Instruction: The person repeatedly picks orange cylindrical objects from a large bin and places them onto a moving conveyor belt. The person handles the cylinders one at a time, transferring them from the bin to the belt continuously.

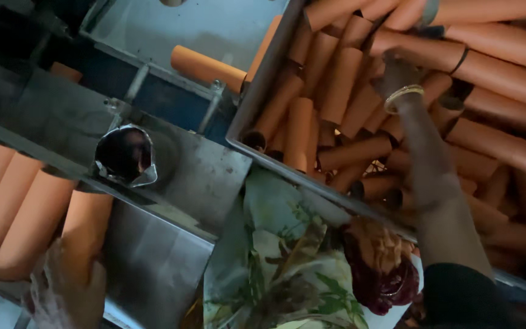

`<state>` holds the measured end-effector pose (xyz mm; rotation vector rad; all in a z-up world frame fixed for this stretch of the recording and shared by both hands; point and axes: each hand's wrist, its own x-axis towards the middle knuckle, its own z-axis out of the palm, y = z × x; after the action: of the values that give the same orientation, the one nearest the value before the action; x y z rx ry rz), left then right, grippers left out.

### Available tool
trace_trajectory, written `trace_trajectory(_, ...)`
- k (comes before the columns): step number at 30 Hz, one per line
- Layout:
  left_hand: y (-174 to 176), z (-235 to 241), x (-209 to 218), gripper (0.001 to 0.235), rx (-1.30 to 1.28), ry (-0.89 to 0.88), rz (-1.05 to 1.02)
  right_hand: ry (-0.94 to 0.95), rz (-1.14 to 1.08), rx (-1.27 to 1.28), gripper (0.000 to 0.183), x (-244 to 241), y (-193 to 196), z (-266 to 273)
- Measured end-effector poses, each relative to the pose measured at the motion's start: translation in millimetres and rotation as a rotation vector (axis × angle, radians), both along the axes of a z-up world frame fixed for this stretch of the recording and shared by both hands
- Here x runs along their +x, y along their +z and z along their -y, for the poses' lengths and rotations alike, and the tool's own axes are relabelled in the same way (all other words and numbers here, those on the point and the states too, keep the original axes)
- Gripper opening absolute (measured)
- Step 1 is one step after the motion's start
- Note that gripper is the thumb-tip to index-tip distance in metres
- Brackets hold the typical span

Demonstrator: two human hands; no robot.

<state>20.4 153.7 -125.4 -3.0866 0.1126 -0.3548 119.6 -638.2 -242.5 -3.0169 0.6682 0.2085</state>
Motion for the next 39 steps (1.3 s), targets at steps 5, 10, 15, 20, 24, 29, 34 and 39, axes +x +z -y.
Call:
trace_trajectory(5, 4.0, 7.4, -1.7, 0.063, 0.015, 0.015, -0.004, 0.012, 0.008, 0.05, 0.052, 34.9, -35.1, -3.8)
trace_trajectory(10, 8.2, 9.8, -1.7, 0.055, 0.006, 0.023, 0.096, 0.064, -0.018, 0.095, 0.034, 50.2, -14.8, -18.8)
trace_trajectory(15, 12.8, 9.5, -5.7, 0.052, -0.065, 0.002, 0.121, 0.253, -0.135, 0.214, 0.022, 19.2, 50.8, -65.4)
trace_trajectory(20, 18.9, 14.6, -7.6, 0.052, -0.168, 0.007, 0.118, 0.618, -0.252, -0.179, 0.033, -43.0, 101.7, -134.1)
trace_trajectory(24, 22.4, 15.8, -5.7, 0.054, -0.246, -0.025, 0.138, 0.788, -0.03, -0.243, 0.046, -78.7, 91.9, -163.0)
trace_trajectory(29, 29.7, 18.1, -6.8, 0.055, -0.316, -0.032, 0.216, 0.71, 0.132, -0.013, 0.042, -114.8, 98.5, -163.2)
trace_trajectory(34, 34.0, 14.0, -11.1, 0.054, -0.494, -0.07, 0.246, 0.718, 0.528, -0.058, 0.039, -132.3, 174.0, -173.4)
trace_trajectory(39, 44.4, 16.7, -17.0, 0.052, -0.606, -0.111, 0.292, 0.543, 0.725, 0.369, 0.028, -142.7, 261.9, -215.0)
